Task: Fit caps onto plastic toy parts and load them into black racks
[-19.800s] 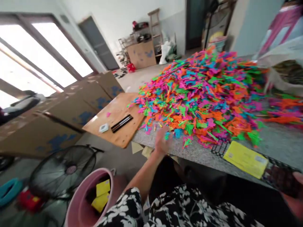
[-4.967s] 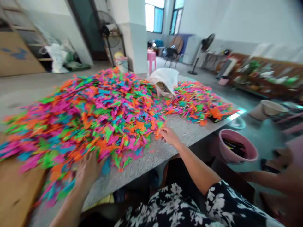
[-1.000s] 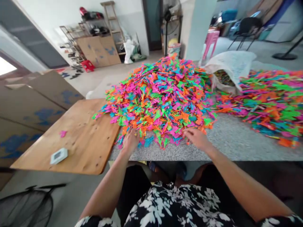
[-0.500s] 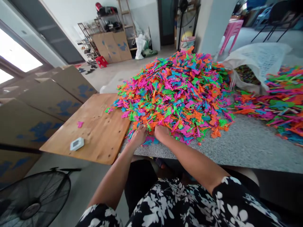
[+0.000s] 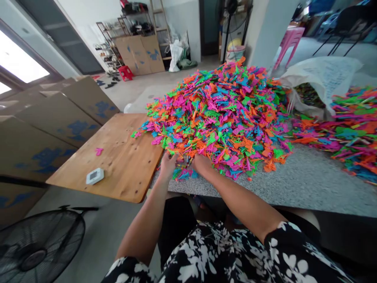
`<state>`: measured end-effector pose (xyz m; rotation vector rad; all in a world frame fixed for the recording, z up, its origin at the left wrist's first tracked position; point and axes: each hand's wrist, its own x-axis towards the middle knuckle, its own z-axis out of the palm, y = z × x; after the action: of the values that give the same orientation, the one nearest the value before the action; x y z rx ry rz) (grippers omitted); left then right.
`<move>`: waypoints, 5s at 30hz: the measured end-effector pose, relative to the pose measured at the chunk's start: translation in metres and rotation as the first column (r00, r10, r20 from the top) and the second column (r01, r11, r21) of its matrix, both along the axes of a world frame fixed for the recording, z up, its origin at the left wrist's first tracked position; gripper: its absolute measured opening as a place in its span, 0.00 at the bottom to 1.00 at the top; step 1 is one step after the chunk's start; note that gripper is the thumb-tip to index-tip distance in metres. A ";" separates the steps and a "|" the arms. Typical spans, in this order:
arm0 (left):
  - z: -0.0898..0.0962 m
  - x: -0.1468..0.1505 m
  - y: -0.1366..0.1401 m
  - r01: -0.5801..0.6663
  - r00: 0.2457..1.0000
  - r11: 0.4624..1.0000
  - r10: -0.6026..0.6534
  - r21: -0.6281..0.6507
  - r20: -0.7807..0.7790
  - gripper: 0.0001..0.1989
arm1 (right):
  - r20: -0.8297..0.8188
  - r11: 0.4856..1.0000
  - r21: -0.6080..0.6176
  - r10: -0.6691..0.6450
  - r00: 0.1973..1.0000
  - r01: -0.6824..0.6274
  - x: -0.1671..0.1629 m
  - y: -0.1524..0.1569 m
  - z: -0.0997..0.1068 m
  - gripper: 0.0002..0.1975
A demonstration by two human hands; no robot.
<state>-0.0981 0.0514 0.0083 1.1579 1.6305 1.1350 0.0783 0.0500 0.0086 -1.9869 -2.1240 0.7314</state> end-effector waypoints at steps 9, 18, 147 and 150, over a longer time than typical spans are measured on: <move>0.002 -0.010 -0.038 -0.119 0.860 0.987 0.155 -0.104 0.486 0.26 | -0.029 0.993 -0.108 0.050 0.998 -0.053 -0.026 0.010 0.001 0.17; 0.019 0.016 -0.049 0.015 0.772 0.996 0.047 -0.092 0.634 0.23 | -0.484 0.998 0.053 0.045 0.874 -0.022 0.013 -0.008 0.009 0.12; 0.062 0.097 -0.077 0.537 0.748 0.833 -0.543 0.132 0.383 0.20 | -0.990 0.990 -0.103 -0.111 0.086 0.098 0.111 -0.094 0.057 0.13; 0.063 0.096 -0.077 0.576 0.728 0.805 -0.584 0.142 0.358 0.19 | -0.988 0.994 -0.053 -0.066 0.140 0.094 0.115 -0.096 0.059 0.12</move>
<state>-0.0024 -0.0256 0.0712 1.2421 0.8502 0.8844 0.1933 -0.0461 0.0676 -0.8961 -1.0821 1.4391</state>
